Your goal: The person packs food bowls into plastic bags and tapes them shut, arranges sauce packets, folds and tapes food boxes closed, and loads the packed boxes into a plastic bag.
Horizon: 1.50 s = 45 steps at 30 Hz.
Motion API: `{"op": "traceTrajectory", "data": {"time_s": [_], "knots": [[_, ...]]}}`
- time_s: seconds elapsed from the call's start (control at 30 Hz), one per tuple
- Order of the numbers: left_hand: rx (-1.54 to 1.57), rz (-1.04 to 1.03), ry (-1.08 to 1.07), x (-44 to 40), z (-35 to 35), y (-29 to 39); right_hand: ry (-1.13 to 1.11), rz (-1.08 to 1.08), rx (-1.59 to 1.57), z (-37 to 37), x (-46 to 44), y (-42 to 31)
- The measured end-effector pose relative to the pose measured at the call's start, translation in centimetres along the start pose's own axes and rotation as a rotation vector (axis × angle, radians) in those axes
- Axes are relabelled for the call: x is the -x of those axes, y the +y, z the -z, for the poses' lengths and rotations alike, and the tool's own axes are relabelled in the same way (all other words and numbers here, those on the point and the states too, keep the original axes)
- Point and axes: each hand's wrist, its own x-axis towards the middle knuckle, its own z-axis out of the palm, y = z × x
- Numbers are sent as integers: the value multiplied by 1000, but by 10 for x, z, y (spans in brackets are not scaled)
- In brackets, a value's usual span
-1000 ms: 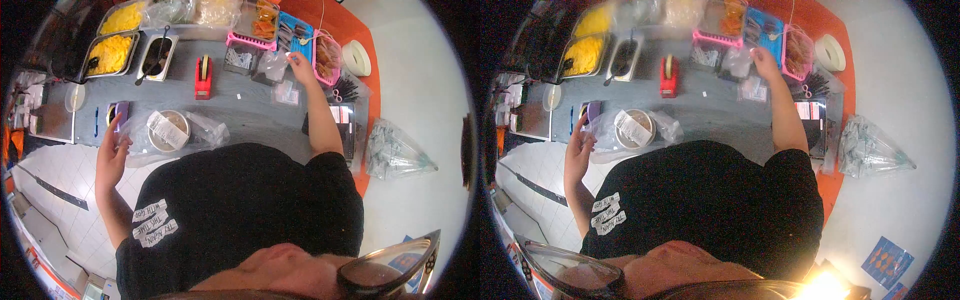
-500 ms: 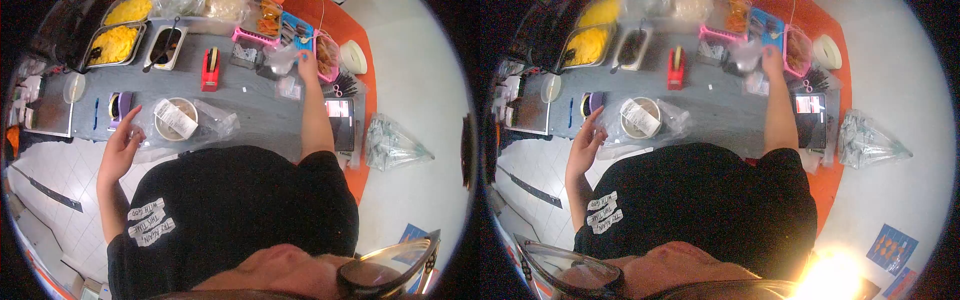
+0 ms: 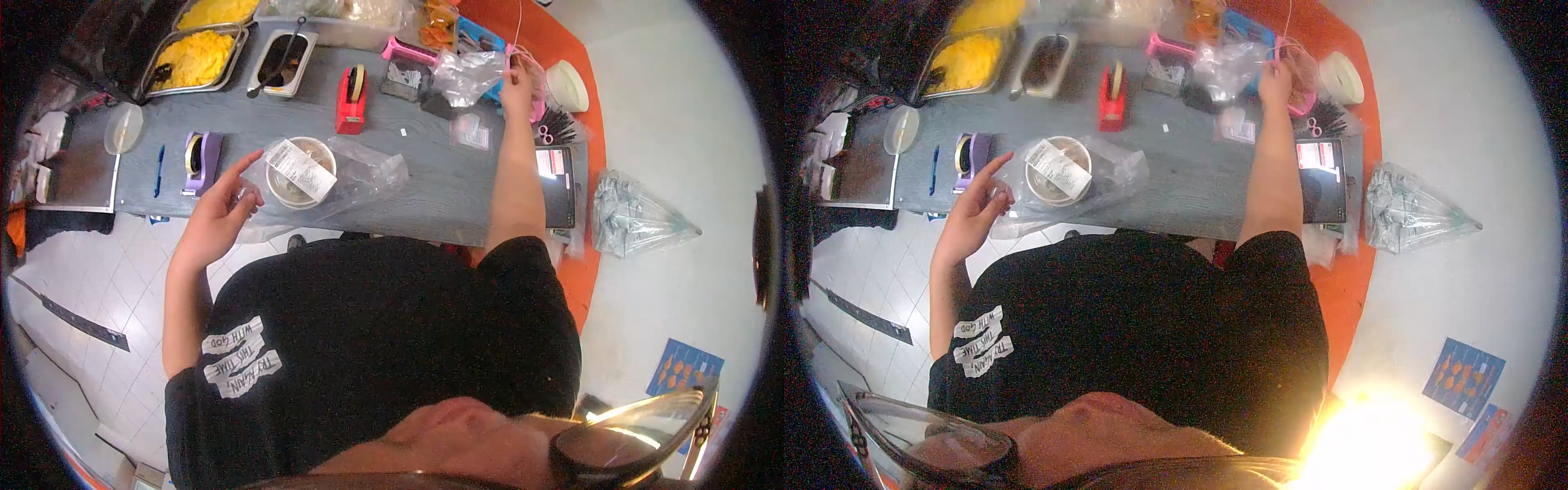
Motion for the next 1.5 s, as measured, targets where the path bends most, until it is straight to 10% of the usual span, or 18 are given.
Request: {"op": "traceTrajectory", "data": {"time_s": [0.1,0.3,0.43,0.53,0.63,0.77,0.83,0.97,1.07,1.13,1.23,1.4,1.5], "knots": [[48,20,-1,0,0,0,9,-401,-577,15,13,-21],[63,8,17,-4,4,-3,82,-115,-1187,50,50,-106],[122,24,-68,6,5,10,-562,-311,-1515,33,167,-237],[49,-44,-181,10,6,-2,-1237,386,-518,-12,265,-292],[-37,-135,-239,10,2,-8,-1683,518,237,-77,321,-276],[-86,-112,-261,13,-1,-8,-1427,672,155,-81,331,-216],[-3,-96,-239,16,1,-3,-1324,300,122,-27,299,-280],[123,-82,-122,16,8,-9,-90,677,317,36,279,-314],[187,-80,-42,18,10,-6,-85,441,719,32,265,-230],[118,-82,-54,16,15,-8,-956,-304,32,39,238,-200],[170,-168,-117,13,18,-1,-654,-343,-915,43,248,-242],[586,-180,-115,-2,-12,37,-319,373,-425,-24,292,-321],[-308,-296,104,-17,0,59,-450,152,-621,-29,266,-331]]}}
